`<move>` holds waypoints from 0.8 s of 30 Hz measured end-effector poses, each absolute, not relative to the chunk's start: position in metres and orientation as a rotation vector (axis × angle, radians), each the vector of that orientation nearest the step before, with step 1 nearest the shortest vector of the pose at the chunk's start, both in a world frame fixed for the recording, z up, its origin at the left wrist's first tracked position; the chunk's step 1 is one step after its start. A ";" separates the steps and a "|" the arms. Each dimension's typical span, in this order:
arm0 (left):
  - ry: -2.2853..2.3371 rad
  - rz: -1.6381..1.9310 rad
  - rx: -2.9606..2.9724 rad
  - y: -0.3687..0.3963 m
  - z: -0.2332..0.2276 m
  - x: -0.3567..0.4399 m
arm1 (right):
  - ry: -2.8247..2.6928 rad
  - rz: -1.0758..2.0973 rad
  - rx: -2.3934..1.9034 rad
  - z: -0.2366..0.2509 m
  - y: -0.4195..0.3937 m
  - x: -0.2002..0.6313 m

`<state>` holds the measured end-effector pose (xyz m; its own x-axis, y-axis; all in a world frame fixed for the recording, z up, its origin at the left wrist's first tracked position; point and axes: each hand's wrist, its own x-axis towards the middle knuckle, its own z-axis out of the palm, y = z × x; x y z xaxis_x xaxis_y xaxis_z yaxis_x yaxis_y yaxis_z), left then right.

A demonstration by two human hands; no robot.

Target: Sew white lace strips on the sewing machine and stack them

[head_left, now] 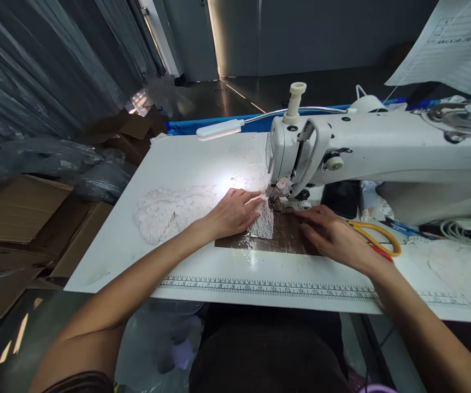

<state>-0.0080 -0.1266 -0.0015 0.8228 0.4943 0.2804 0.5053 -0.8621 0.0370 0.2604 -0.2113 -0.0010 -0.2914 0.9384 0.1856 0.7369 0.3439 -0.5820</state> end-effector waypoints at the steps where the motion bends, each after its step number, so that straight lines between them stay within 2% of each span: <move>1: -0.796 -0.463 -2.966 -0.127 -0.001 -0.010 | -2.110 0.539 -1.450 -0.002 -0.213 0.260; 8: -0.606 -0.624 -3.209 -0.138 -0.014 -0.014 | -2.103 0.536 -1.339 -0.010 -0.219 0.244; 15: -0.729 -0.772 -3.270 -0.139 -0.024 -0.008 | -2.190 0.622 -1.193 -0.014 -0.214 0.225; 24: -0.767 -0.974 -3.183 -0.142 -0.020 -0.005 | -2.170 0.629 -1.249 -0.023 -0.204 0.214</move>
